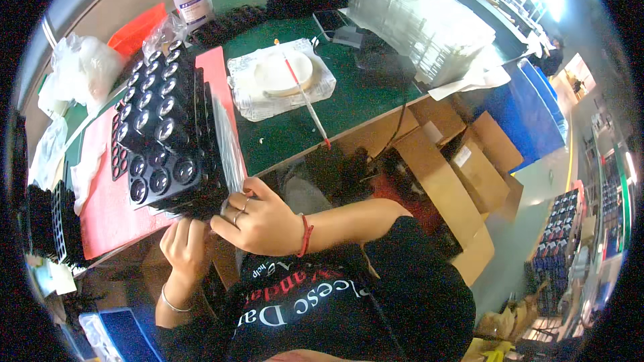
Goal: The worker applies a liquid sealant to small cylindrical lighting components using a precision brush and organizes them in a tray.
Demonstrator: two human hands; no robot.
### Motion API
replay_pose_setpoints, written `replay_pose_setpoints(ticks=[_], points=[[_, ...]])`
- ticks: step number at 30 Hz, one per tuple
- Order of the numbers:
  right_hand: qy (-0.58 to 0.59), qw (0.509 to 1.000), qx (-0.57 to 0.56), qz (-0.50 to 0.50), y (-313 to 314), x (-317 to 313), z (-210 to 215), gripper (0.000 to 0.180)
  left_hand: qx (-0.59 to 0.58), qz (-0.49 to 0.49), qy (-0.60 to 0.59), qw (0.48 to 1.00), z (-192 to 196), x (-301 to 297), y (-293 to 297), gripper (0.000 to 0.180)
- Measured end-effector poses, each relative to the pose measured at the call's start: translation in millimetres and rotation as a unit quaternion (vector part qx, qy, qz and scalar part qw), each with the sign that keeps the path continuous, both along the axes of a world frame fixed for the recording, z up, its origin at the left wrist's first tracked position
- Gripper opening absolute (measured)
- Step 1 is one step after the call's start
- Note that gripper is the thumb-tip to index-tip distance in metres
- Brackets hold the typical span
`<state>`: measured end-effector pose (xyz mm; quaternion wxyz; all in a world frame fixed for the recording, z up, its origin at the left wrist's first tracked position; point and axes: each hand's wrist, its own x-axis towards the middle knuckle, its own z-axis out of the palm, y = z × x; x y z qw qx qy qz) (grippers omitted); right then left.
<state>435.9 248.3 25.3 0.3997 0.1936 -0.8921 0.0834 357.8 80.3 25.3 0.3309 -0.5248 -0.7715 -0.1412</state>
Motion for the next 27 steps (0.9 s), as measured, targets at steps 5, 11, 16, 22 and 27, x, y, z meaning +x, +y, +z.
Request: replay_pose_setpoints(ticks=[5,11,16,22,27], points=[[-0.038,0.999,0.03,-0.023,10.4,1.8,7.1,0.017,-0.005,-0.014,0.01,1.0,-10.8,-3.6,-8.2,0.015],[-0.034,0.993,0.112,-0.004,25.2,1.9,14.6,0.013,0.032,-0.031,0.015,0.999,-11.8,-1.8,-3.8,0.01],[0.029,0.992,0.108,0.058,50.1,0.2,-6.6,0.015,0.041,-0.042,0.0,0.998,-18.1,3.8,0.6,0.018],[0.077,0.988,0.093,0.098,56.7,-9.7,-28.0,0.018,0.055,-0.059,-0.027,0.996,-25.8,2.9,1.3,0.019],[0.196,0.968,0.04,0.15,62.3,-20.8,-51.3,0.019,0.084,-0.074,-0.03,0.993,-33.8,2.9,6.7,0.016]])
